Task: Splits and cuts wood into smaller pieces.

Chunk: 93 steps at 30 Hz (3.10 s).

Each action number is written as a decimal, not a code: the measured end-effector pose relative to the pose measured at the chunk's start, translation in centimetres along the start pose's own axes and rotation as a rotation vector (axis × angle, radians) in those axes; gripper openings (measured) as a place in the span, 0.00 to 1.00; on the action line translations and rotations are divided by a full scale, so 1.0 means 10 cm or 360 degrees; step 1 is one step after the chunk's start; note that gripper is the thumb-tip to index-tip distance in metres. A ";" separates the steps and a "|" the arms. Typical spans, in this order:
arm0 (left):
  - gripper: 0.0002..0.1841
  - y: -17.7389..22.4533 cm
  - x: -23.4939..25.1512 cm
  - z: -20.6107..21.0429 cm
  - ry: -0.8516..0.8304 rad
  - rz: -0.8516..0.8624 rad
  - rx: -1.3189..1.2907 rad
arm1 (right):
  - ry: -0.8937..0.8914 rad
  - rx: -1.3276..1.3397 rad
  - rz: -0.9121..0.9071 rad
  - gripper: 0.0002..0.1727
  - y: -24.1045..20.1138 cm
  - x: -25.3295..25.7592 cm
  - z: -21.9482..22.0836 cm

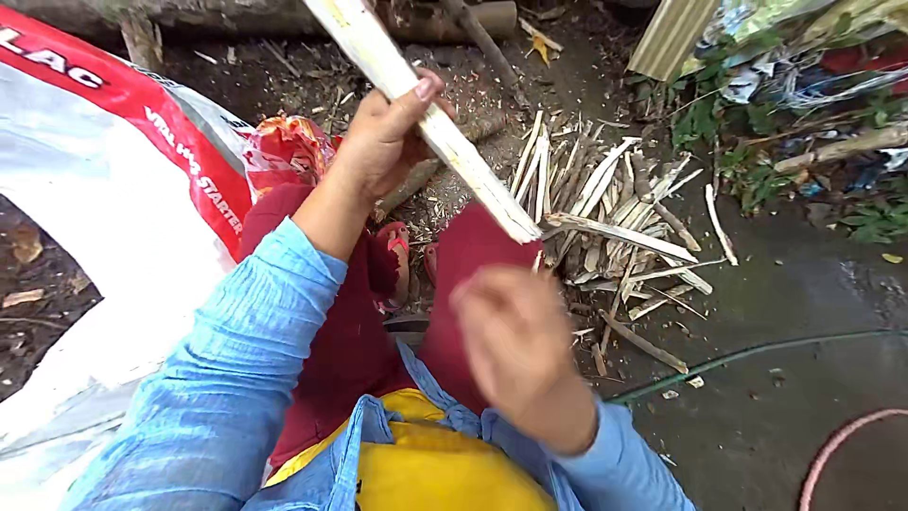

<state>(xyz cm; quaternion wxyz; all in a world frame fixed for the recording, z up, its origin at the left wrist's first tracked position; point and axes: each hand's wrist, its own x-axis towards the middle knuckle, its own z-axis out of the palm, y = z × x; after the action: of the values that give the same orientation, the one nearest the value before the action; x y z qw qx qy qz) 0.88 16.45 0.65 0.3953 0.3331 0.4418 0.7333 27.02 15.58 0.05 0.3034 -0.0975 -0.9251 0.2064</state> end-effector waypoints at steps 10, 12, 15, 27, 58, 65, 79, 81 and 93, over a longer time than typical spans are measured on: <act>0.11 0.09 0.02 -0.28 0.0205 0.0024 -0.0033 | -0.1731 0.1131 0.0045 0.12 0.03 -0.39 0.48; 0.10 0.08 0.02 -0.31 0.0203 0.0038 -0.0049 | -0.1807 0.1095 0.0097 0.11 0.03 -0.38 0.50; 0.10 0.08 0.02 -0.38 0.0237 0.0056 -0.0097 | -0.1812 0.1183 0.0000 0.12 0.02 -0.39 0.46; 0.08 0.09 -0.01 -0.55 0.0360 0.0068 -0.0027 | -0.2213 0.0517 0.0047 0.12 -0.30 -0.12 0.48; 0.19 -1.32 0.82 -0.57 0.0262 -0.0867 0.1132 | -0.2387 -0.0050 0.1759 0.25 2.16 -1.11 0.84; 0.19 -1.68 0.95 -0.53 0.0338 -0.0850 0.1101 | -0.0391 0.0929 0.1852 0.19 2.20 -0.82 0.85; 0.23 -2.15 1.12 -0.58 0.0228 -0.0760 0.1195 | -0.0456 0.0669 0.1659 0.20 2.12 -0.96 0.68; 0.23 -2.22 1.09 -0.62 0.0201 -0.0722 0.1176 | 0.0109 0.1099 0.0975 0.28 1.66 -0.89 0.65; 0.18 -2.29 1.18 -0.59 0.0289 -0.0740 0.1048 | -0.0512 0.0601 0.1375 0.28 1.78 -1.04 0.74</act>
<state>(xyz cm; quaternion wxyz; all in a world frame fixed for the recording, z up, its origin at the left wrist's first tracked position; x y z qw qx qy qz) -2.99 31.29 -20.87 0.3820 0.2671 0.7494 0.4703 31.84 25.92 -18.59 0.0559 -0.3821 -0.7817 0.4896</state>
